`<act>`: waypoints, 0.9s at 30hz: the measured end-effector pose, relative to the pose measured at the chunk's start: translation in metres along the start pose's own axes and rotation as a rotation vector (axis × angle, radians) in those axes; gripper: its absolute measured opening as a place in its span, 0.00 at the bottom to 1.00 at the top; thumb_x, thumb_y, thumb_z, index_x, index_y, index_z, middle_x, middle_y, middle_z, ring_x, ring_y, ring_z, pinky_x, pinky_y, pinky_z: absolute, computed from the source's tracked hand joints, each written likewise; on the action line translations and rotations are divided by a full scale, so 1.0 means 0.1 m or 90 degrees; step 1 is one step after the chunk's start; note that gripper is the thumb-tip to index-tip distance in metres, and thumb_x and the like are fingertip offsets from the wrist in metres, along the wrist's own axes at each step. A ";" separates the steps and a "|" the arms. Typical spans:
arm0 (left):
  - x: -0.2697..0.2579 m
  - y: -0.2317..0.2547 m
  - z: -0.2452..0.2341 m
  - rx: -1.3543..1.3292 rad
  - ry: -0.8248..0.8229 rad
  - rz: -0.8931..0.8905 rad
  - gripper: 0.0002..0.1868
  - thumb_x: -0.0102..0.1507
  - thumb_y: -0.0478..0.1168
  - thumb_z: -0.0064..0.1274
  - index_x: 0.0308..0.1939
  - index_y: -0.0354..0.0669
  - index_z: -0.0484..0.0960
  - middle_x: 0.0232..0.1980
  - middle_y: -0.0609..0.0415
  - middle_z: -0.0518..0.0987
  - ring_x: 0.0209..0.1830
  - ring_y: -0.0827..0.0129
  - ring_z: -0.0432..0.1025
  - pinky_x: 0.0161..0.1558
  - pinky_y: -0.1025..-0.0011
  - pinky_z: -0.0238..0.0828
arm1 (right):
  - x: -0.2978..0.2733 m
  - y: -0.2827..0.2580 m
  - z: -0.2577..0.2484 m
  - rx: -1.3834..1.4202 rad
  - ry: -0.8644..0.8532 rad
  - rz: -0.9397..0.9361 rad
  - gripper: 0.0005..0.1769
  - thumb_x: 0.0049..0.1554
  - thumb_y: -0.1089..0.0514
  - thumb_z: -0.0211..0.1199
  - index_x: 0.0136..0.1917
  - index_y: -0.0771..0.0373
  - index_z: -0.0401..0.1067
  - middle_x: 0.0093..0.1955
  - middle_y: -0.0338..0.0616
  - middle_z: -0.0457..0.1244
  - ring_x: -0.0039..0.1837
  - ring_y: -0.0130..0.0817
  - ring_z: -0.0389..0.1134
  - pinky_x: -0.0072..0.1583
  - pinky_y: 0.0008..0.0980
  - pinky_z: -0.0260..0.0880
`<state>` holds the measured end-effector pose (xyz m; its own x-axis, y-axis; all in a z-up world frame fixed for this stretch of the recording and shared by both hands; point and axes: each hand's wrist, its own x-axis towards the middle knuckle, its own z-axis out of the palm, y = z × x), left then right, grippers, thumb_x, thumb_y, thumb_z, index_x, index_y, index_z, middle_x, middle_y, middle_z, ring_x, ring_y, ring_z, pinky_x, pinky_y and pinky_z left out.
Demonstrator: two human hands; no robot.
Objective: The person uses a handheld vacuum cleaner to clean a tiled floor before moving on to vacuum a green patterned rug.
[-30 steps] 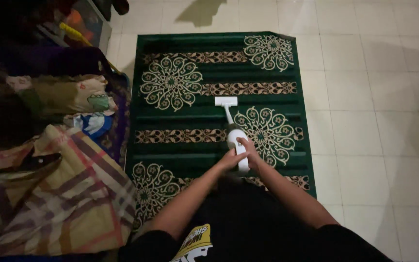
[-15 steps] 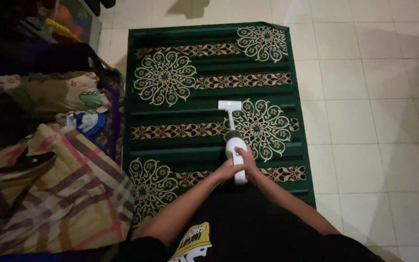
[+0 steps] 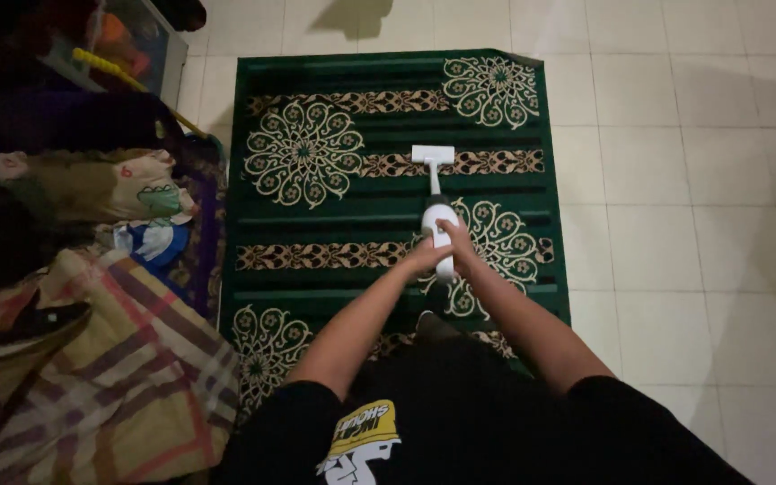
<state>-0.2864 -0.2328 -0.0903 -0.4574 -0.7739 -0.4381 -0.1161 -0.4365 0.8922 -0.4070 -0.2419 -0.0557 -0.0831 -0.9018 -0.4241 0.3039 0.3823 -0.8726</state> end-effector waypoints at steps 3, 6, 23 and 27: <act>0.54 0.08 -0.07 0.023 0.032 0.023 0.31 0.60 0.54 0.58 0.62 0.40 0.77 0.52 0.51 0.83 0.48 0.65 0.79 0.47 0.64 0.78 | 0.46 -0.17 -0.06 0.015 -0.039 0.009 0.24 0.53 0.48 0.65 0.58 0.61 0.68 0.46 0.46 0.65 0.45 0.39 0.69 0.48 0.40 0.71; 0.73 0.46 -0.14 0.038 0.053 0.011 0.30 0.59 0.56 0.57 0.58 0.40 0.80 0.50 0.50 0.84 0.45 0.64 0.80 0.45 0.63 0.78 | 0.77 -0.40 -0.10 -0.008 -0.040 0.025 0.23 0.54 0.47 0.64 0.57 0.61 0.68 0.46 0.45 0.64 0.45 0.38 0.69 0.48 0.40 0.71; 0.14 0.32 0.32 0.045 0.013 0.005 0.30 0.62 0.56 0.56 0.59 0.38 0.80 0.49 0.50 0.84 0.45 0.65 0.79 0.44 0.65 0.76 | 0.07 -0.29 -0.38 0.066 -0.054 0.054 0.24 0.54 0.48 0.65 0.60 0.59 0.65 0.49 0.46 0.63 0.49 0.39 0.68 0.50 0.42 0.71; -0.53 0.16 0.66 -0.048 -0.047 -0.027 0.29 0.63 0.51 0.56 0.64 0.40 0.73 0.51 0.50 0.82 0.46 0.64 0.78 0.45 0.63 0.77 | -0.56 -0.03 -0.51 0.065 -0.012 0.075 0.24 0.52 0.50 0.64 0.60 0.56 0.65 0.49 0.46 0.63 0.49 0.41 0.68 0.49 0.42 0.72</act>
<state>-0.3219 -0.1689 -0.0456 -0.5170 -0.7196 -0.4635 -0.0707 -0.5038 0.8609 -0.4517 -0.1820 -0.0412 -0.0239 -0.8556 -0.5172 0.4057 0.4645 -0.7872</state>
